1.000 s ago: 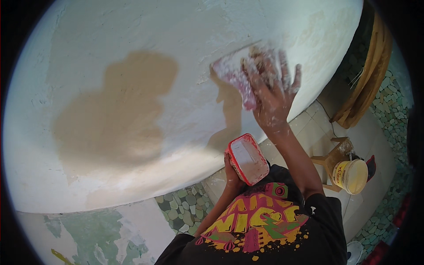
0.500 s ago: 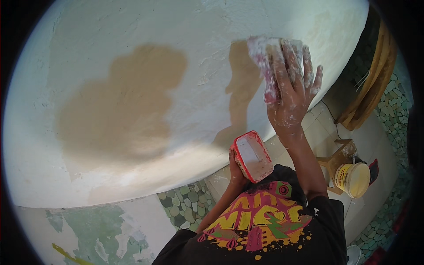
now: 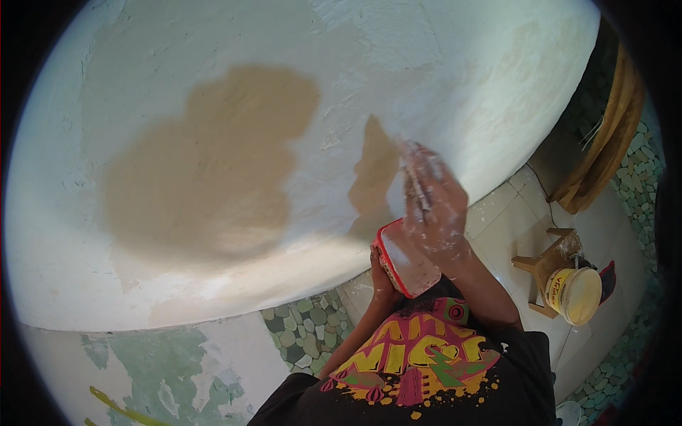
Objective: Applying wall putty or plaster to a wall surface using a putty knife and a plastic container.
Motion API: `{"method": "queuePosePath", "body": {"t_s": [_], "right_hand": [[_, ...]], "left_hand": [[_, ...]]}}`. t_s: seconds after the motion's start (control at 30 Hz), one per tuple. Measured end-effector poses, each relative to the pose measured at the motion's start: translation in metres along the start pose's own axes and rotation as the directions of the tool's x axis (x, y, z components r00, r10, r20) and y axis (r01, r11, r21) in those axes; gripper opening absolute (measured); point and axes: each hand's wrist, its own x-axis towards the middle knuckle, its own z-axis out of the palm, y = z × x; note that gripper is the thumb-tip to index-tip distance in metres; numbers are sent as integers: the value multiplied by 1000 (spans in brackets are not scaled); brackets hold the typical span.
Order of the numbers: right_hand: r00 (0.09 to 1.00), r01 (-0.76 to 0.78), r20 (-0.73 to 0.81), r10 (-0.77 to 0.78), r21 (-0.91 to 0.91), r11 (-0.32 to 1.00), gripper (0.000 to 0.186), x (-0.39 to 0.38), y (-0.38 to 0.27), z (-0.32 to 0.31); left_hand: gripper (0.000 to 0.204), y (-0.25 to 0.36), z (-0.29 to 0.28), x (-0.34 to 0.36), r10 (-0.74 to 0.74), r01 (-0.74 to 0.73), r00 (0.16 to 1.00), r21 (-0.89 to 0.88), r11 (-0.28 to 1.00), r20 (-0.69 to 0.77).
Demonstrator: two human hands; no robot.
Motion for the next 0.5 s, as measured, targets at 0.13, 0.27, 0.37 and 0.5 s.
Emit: {"method": "queuePosePath", "body": {"t_s": [0.13, 0.27, 0.37, 0.5], "right_hand": [[988, 75, -128, -89, -117, 990, 37, 5, 17, -10], [972, 133, -183, -147, -86, 987, 41, -1, 29, -3], [986, 148, -38, -164, -270, 952, 68, -20, 28, 1], [993, 111, 46, -107, -101, 989, 66, -11, 25, -15]], "left_hand": [[74, -17, -25, 0, -21, 21, 999, -1, 1000, -38], [73, -31, -27, 4, -37, 35, 997, -27, 999, -69], [71, -38, -19, 10, 10, -12, 997, -20, 1000, -79], [70, -40, -12, 26, 17, -21, 998, -57, 998, -66]]}}
